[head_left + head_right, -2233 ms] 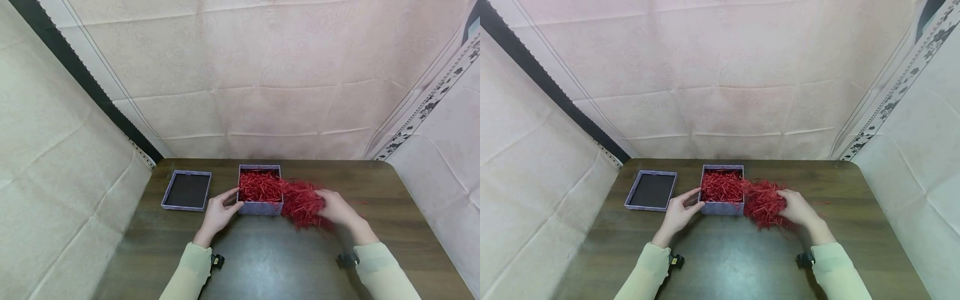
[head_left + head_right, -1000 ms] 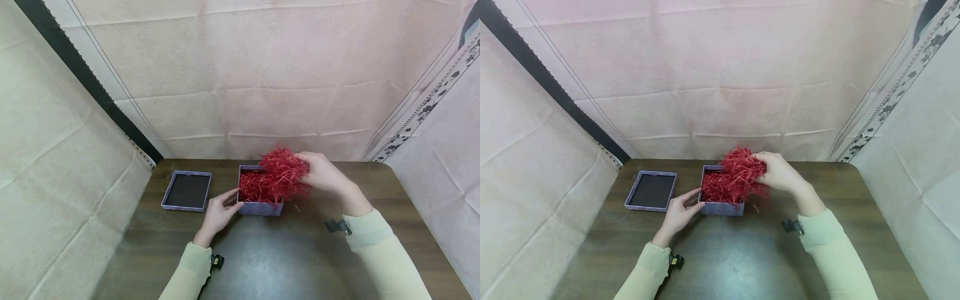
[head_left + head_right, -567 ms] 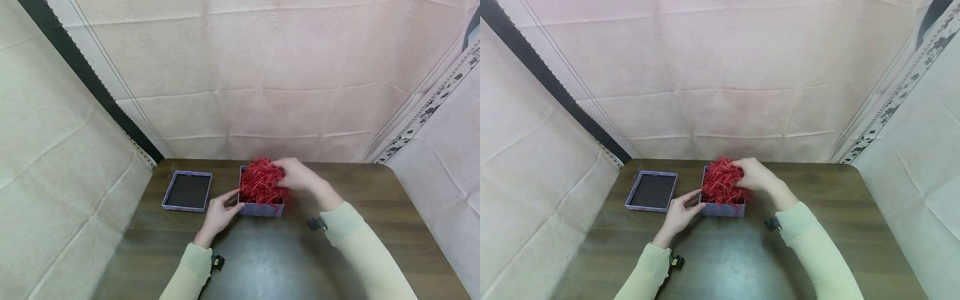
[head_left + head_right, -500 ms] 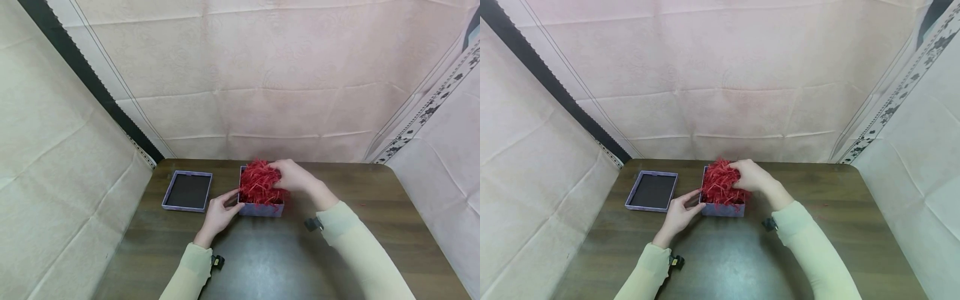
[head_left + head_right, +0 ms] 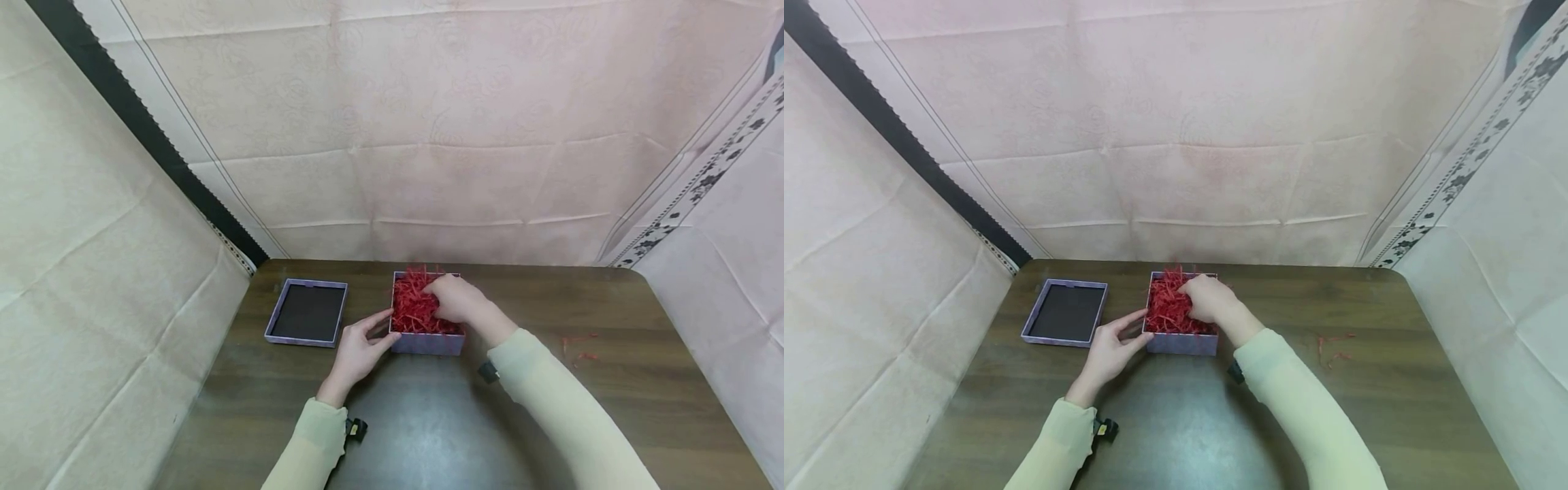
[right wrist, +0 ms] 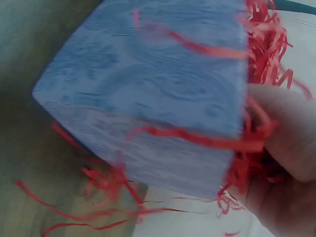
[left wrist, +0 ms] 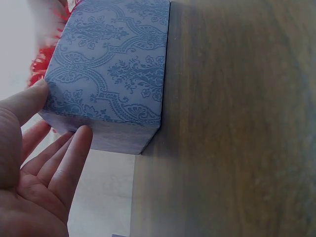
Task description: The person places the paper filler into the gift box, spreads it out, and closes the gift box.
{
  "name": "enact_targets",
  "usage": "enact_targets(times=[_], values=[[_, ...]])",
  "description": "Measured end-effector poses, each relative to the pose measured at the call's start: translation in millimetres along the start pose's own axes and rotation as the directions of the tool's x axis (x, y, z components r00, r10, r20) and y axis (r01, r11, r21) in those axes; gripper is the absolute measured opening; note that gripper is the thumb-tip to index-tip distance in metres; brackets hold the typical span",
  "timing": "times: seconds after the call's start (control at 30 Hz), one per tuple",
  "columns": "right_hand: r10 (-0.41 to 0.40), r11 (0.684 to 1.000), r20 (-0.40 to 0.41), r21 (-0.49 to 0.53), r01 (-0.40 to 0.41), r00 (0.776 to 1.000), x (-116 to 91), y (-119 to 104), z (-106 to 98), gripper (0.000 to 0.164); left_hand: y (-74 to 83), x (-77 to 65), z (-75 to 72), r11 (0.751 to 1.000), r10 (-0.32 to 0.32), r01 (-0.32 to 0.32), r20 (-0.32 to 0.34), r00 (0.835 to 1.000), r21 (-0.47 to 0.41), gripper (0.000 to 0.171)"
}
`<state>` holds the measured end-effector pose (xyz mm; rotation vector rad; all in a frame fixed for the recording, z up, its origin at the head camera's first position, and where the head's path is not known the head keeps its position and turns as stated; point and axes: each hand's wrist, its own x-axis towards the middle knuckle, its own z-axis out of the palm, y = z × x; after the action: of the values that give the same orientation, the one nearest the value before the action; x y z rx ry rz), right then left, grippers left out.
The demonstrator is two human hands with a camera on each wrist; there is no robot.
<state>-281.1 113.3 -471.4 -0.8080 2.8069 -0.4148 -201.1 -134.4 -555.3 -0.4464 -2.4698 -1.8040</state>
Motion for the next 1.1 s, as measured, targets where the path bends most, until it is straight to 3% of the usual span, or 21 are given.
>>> enact_targets(times=[0.37, 0.57, 0.7, 0.87, 1.1], values=[[0.095, 0.972, -0.080, -0.206, -0.110, 0.992, 14.9, -7.0, 33.5, 0.016, 1.2, 0.3, 1.1, 1.000, 0.012, -0.012, 0.004, 1.000, 0.002, 0.050], [0.066, 0.962, -0.070, -0.260, -0.082, 0.995, 12.6, -9.6, 37.0, 0.016, 1.3, -0.8, 1.6, 1.000, 0.012, -0.012, -0.006, 1.000, 0.012, 0.050], [0.043, 0.973, -0.016, -0.228, -0.046, 0.999, 7.0, -5.8, 31.8, 0.016, 1.2, -2.1, 1.8, 1.000, 0.004, -0.004, 0.004, 1.000, 0.001, 0.050], [-0.009, 0.985, 0.059, -0.174, 0.019, 0.998, -4.0, -6.3, 16.0, 0.046, 0.7, -1.9, 1.1, 1.000, -0.002, 0.002, 0.002, 1.000, -0.007, 0.050], [-0.030, 0.999, 0.067, -0.039, 0.032, 0.997, -28.4, -13.1, -18.9, 0.082, 1.9, -0.3, -0.8, 1.000, -0.001, 0.001, 0.002, 1.000, -0.002, 0.050]])
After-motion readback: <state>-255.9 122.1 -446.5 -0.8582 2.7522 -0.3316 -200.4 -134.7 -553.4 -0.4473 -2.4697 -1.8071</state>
